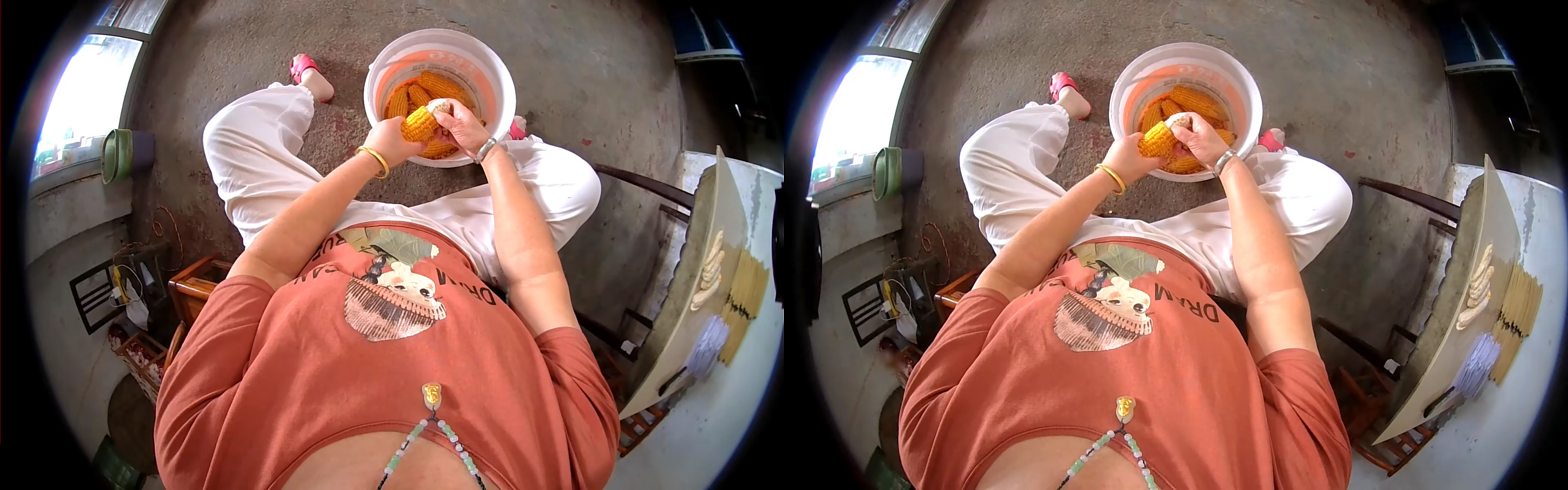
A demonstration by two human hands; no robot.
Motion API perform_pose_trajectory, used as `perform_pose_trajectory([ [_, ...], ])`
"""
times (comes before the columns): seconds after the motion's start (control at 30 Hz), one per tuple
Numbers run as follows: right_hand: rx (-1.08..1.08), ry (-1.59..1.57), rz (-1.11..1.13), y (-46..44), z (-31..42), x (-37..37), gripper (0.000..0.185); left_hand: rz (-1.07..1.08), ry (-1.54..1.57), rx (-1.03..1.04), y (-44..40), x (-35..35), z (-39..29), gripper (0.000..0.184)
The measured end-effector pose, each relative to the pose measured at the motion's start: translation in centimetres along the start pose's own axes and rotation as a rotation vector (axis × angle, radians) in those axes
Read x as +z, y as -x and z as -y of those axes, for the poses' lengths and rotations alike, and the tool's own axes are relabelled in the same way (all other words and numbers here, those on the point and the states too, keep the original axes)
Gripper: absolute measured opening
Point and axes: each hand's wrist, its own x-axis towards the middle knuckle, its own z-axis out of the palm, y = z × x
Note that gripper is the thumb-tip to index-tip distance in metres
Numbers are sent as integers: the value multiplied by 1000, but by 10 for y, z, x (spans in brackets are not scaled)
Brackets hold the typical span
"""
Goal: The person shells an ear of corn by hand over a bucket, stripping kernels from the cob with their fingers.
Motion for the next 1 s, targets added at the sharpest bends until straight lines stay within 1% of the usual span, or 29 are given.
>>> perform_pose_trajectory([
  [0.1,-33,-18,-5,1,1,1,36,46,70,-11,-5,-2,5,50],
  [0.2,-61,-44,-3,1,3,3,35,-32,6,59,-1,-2,2,50],
  [0.3,-82,-60,-51,1,10,5,33,-135,-218,104,6,0,-12,51],
  [0.4,-41,-40,-144,4,17,8,32,-246,-189,257,7,8,-7,52],
  [0.43,-18,-29,-179,5,18,8,32,-242,-178,242,7,9,-8,52],
  [0.53,6,-39,-172,1,13,3,49,-243,-151,212,8,10,-11,53],
  [0.63,-71,-48,-249,1,9,11,37,-258,-136,204,7,11,-12,53],
  [0.73,-92,36,-222,3,11,11,40,-269,-132,202,8,11,-13,53],
  [0.8,-94,49,-194,2,10,9,50,-286,-135,218,7,12,-11,52],
  [0.83,-95,56,-180,2,9,8,55,-253,-136,201,6,12,-10,50],
  [0.9,-91,58,-155,2,8,7,55,-186,-139,167,4,11,-7,47],
  [1.0,-90,70,-111,1,5,4,53,-150,-125,144,4,9,-6,46],
])
